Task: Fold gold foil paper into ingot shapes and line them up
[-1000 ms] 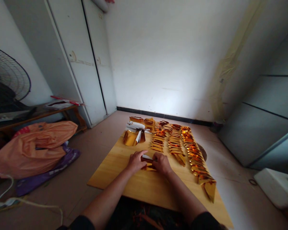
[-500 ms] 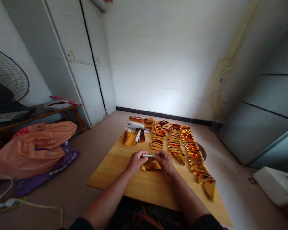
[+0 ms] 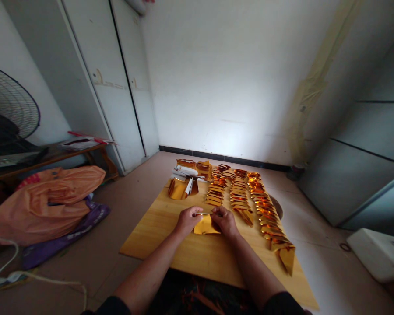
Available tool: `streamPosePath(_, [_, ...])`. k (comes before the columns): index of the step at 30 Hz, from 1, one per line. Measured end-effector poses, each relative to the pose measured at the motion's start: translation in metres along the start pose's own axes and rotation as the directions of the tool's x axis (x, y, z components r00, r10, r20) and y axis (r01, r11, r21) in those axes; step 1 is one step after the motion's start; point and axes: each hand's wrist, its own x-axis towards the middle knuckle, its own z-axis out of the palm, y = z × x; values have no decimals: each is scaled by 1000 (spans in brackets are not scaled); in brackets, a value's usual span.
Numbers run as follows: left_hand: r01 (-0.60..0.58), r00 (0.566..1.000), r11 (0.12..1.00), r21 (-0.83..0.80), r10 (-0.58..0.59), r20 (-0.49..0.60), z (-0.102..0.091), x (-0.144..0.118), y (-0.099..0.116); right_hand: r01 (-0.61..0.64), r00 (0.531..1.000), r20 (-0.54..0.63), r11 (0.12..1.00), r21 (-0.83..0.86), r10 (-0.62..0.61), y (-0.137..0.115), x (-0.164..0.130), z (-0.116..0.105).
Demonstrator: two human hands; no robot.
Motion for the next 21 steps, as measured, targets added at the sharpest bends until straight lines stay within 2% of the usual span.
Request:
streamPosePath(4, [-29, 1000, 980, 195, 27, 13, 1, 1, 3, 36, 998, -46, 976, -217, -47, 6, 3, -1])
streamPosePath(7, [-92, 996, 897, 432, 85, 35, 2, 0, 7, 78, 993, -43, 881, -467, -110, 7, 2, -3])
streamPosePath(9, [-168, 986, 808, 564, 145, 85, 2, -1, 11, 153, 980, 6, 745, -650, -197, 6, 2, -3])
streamPosePath(11, [-241, 970, 721, 650, 193, 147, 2, -3, 15, 253, 951, 98, 559, -790, -292, 3, 2, -3])
streamPosePath(14, [-267, 963, 629, 730, 209, 171, 2, -6, 20, 345, 911, 232, 322, -882, -340, 1, 2, -1])
streamPosePath(17, [-259, 959, 581, 772, 248, 135, 1, -9, 23, 374, 897, 308, 173, -911, -318, -1, 2, 0])
streamPosePath(21, [-304, 938, 530, 792, 313, 151, 1, -11, 25, 358, 894, 325, 55, -932, -307, -7, -3, 2])
